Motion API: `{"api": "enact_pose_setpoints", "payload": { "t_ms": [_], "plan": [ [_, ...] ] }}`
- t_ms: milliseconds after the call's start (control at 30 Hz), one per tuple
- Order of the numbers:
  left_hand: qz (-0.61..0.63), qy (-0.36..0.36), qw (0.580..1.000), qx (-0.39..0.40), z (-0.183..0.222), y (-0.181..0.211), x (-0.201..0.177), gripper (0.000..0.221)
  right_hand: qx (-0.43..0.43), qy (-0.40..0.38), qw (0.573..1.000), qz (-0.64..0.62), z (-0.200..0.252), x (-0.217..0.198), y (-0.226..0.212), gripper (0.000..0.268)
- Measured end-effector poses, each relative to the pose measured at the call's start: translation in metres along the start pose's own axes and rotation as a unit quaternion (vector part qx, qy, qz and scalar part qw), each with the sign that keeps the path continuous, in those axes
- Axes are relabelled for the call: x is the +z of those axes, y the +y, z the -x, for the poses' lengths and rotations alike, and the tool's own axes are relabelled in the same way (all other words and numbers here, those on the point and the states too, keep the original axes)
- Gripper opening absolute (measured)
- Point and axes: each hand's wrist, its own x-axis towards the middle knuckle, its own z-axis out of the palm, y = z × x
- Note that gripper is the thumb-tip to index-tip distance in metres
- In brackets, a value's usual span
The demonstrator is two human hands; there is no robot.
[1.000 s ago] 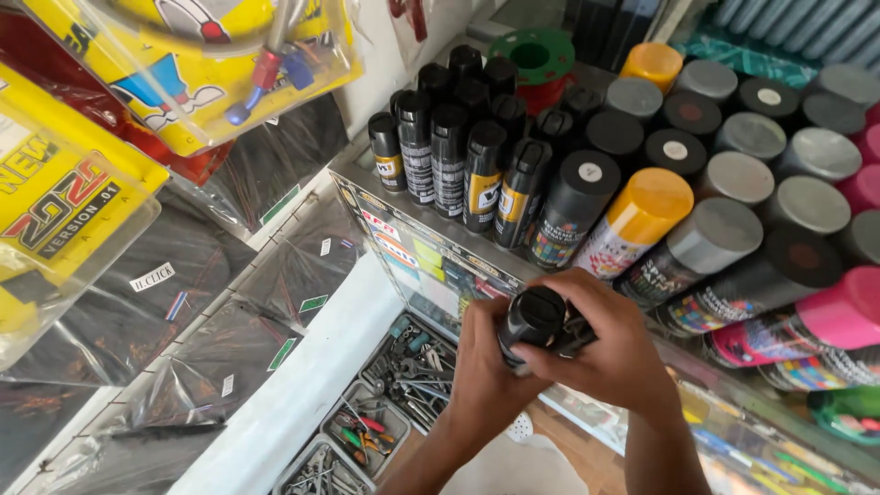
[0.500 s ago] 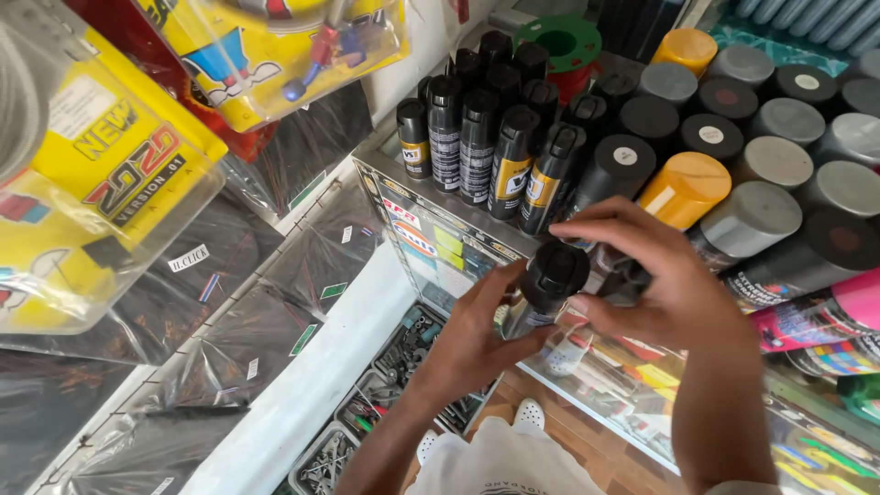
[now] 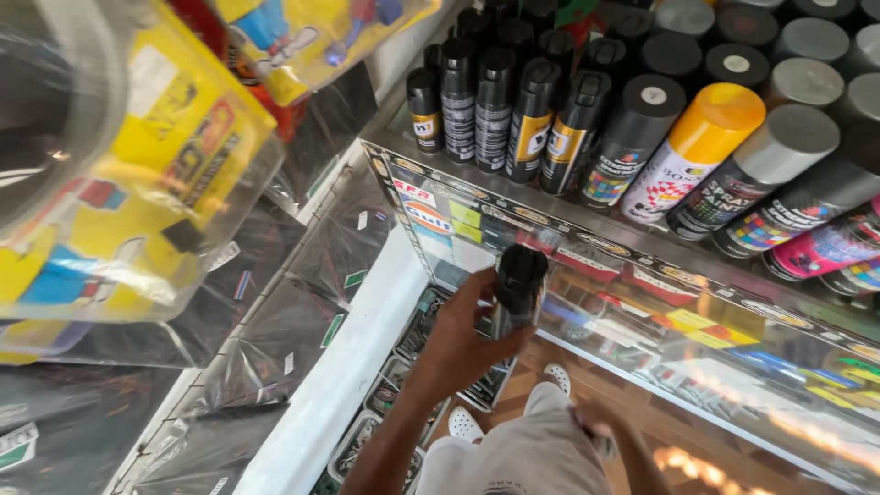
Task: The person is wiping spray cans with a cloth and organizing them on a shelf in a parts shop.
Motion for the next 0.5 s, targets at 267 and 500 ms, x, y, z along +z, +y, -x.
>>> {"api": "enact_pose_setpoints", "payload": {
  "t_ms": [267, 500],
  "plan": [
    [0.035, -0.025, 0.997, 0.064, 0.011, 0.014, -0.003, 0.068, 0.135, 0.027, 0.949, -0.283, 0.068, 0.033, -0.021, 0.033],
    [0.074, -0.021, 0.988, 0.136, -0.012, 0.032, -0.004, 0.068, 0.103, 0.039, 0.963, -0.246, 0.029, 0.047, 0.052, 0.039]
  ]
}}
